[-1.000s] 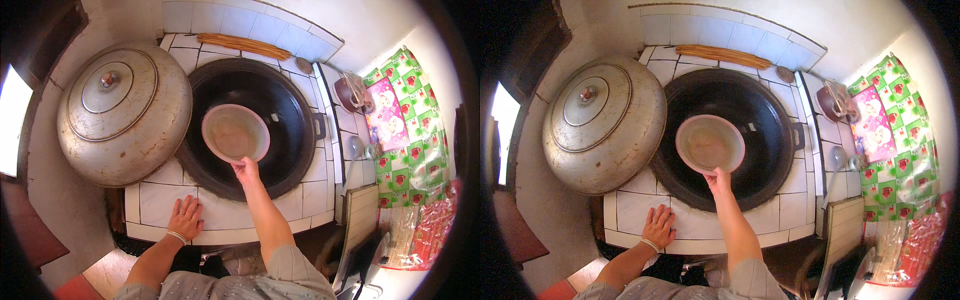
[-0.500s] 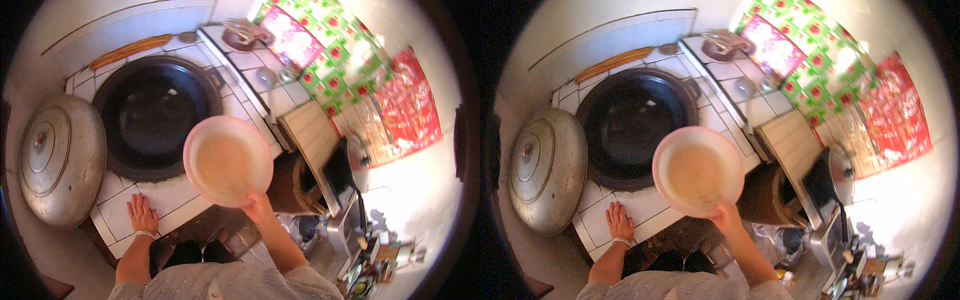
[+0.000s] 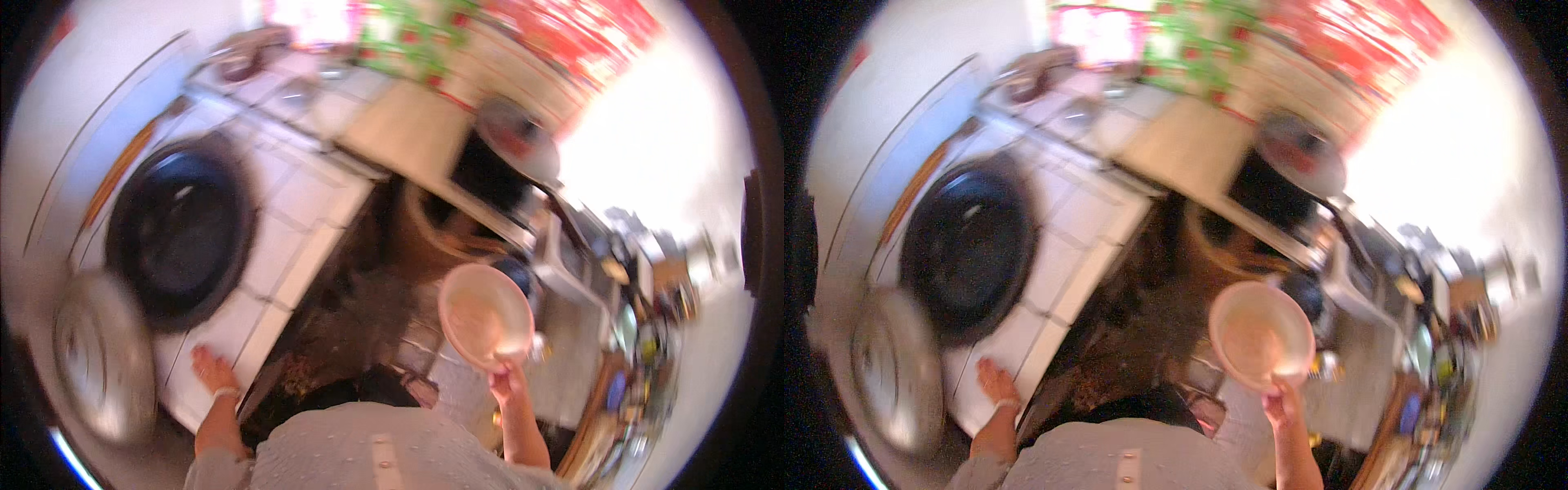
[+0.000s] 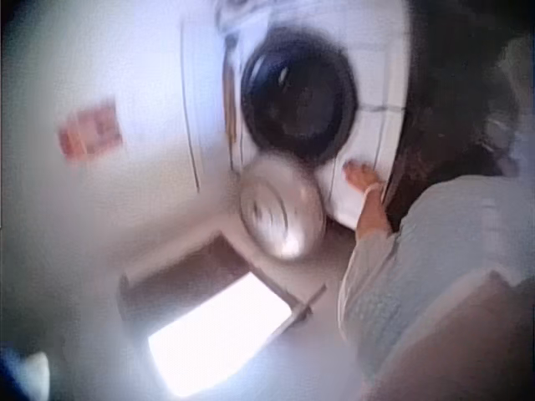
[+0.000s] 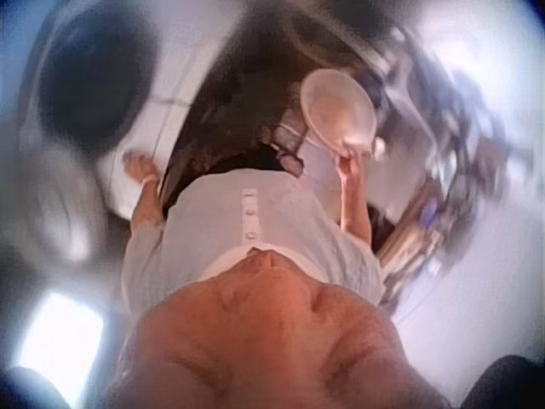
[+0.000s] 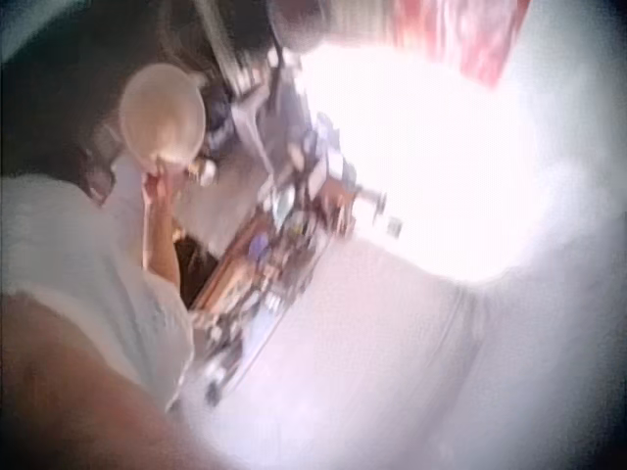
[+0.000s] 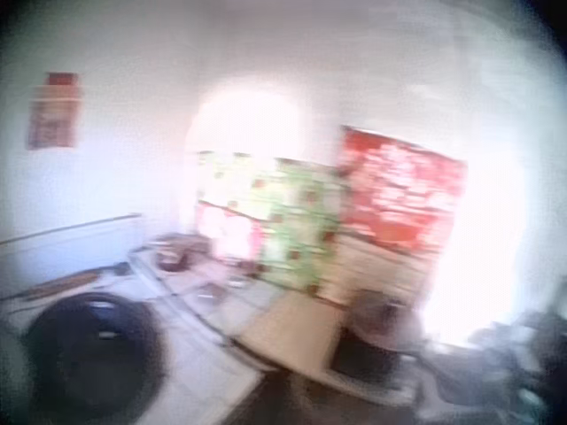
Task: The person scrubs the inside of a large black wok with a scrubber, washes a light blue bowl and a pinkish basin in a sink, and then wipes the interior of the wok with a cloth.
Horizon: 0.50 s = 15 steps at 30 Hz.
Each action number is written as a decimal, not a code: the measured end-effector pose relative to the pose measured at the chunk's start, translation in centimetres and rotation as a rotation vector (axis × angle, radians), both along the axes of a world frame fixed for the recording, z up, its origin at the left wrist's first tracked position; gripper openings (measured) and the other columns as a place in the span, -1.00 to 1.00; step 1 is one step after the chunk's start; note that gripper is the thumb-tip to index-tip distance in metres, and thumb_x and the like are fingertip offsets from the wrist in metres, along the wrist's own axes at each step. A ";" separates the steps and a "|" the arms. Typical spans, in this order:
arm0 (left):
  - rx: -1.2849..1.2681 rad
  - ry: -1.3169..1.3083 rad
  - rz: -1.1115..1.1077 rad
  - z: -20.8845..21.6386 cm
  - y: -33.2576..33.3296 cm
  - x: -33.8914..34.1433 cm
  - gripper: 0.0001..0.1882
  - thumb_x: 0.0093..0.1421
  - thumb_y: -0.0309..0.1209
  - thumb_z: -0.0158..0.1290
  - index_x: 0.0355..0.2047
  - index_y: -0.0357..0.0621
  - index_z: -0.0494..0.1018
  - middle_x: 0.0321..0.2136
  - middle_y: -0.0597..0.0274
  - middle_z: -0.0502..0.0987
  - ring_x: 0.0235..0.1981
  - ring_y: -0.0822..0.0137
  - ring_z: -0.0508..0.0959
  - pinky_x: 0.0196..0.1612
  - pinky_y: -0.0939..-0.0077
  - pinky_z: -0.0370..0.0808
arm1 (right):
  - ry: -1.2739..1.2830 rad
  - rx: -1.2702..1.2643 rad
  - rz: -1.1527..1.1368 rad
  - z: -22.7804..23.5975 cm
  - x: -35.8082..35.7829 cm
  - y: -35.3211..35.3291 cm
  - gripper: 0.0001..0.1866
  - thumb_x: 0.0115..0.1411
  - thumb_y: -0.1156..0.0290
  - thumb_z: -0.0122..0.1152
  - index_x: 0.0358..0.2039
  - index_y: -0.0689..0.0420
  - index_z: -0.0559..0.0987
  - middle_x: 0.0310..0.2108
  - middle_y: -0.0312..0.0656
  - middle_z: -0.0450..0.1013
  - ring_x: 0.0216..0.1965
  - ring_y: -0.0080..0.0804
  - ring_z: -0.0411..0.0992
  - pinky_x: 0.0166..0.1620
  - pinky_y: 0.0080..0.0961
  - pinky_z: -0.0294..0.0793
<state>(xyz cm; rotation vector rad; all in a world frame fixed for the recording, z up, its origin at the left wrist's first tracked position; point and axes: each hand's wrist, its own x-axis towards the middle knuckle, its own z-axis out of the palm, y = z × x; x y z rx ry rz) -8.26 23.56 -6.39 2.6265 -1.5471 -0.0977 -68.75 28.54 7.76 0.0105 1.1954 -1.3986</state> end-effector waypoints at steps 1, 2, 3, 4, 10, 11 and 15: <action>0.253 0.059 0.072 3.9 -1.4 -2.1 -0.40 0.10 -0.38 -0.16 0.17 -0.24 0.02 0.23 0.04 -0.06 0.27 0.14 -0.12 0.25 0.20 -0.22 | 0.001 0.079 -0.079 -0.5 -1.9 1.0 -0.62 0.00 0.50 0.12 -0.12 0.13 0.32 -0.41 -0.25 0.43 -0.63 -0.44 0.41 -0.70 -0.62 0.41; 0.160 -0.018 0.077 1.6 0.2 0.0 -0.42 0.14 -0.37 -0.19 0.18 -0.23 0.02 0.23 0.12 -0.05 0.27 0.18 -0.12 0.24 0.24 -0.19 | -0.021 -0.001 -0.244 -1.3 -2.6 0.8 -0.61 -0.02 0.53 0.08 -0.13 0.14 0.29 -0.38 -0.21 0.41 -0.56 -0.38 0.44 -0.61 -0.55 0.49; 0.278 -0.128 0.135 2.1 -0.5 0.2 -0.45 0.16 -0.38 -0.20 0.18 -0.20 0.02 0.24 0.22 -0.05 0.27 0.22 -0.11 0.23 0.26 -0.12 | 0.035 0.060 -0.382 1.8 -0.6 -2.0 -0.61 -0.04 0.59 0.00 -0.14 0.16 0.25 -0.35 -0.18 0.40 -0.48 -0.30 0.46 -0.49 -0.46 0.57; 0.348 -0.076 0.176 3.9 -1.3 -2.3 -0.46 0.17 -0.39 -0.20 0.18 -0.15 0.03 0.23 0.30 -0.02 0.26 0.23 -0.08 0.20 0.24 -0.01 | 0.068 0.109 -0.398 0.6 -4.2 0.1 -0.62 -0.03 0.59 -0.06 -0.13 0.21 0.22 -0.31 -0.11 0.39 -0.40 -0.23 0.47 -0.38 -0.34 0.60; 0.468 -0.256 0.197 2.8 -4.5 -3.6 -0.57 0.18 -0.30 -0.23 0.05 -0.14 0.23 0.14 0.15 0.11 0.21 0.13 0.00 0.15 0.16 0.11 | 0.151 0.072 -0.615 0.2 -16.1 3.7 -0.75 0.06 0.53 -0.13 -0.21 0.29 0.23 -0.50 -0.09 0.34 -0.60 -0.28 0.40 -0.47 -0.31 0.59; 0.565 -0.351 0.137 1.3 -5.4 -2.1 -0.59 0.17 -0.29 -0.23 0.01 -0.15 0.29 0.13 0.11 0.12 0.21 0.09 0.00 0.14 0.14 0.11 | 0.175 0.046 -0.695 0.7 -17.2 2.6 -0.77 0.06 0.54 -0.14 -0.23 0.29 0.24 -0.56 -0.15 0.32 -0.66 -0.33 0.35 -0.51 -0.34 0.57; 0.673 -0.237 0.124 0.7 -6.6 -2.6 -0.63 0.17 -0.27 -0.23 -0.14 -0.17 0.44 0.09 -0.06 0.17 0.20 -0.04 -0.01 0.12 0.04 0.09 | 0.396 0.026 -0.855 4.7 -22.2 -2.3 -0.66 -0.02 0.60 -0.10 -0.17 0.34 0.22 -0.45 -0.06 0.33 -0.58 -0.25 0.41 -0.56 -0.37 0.56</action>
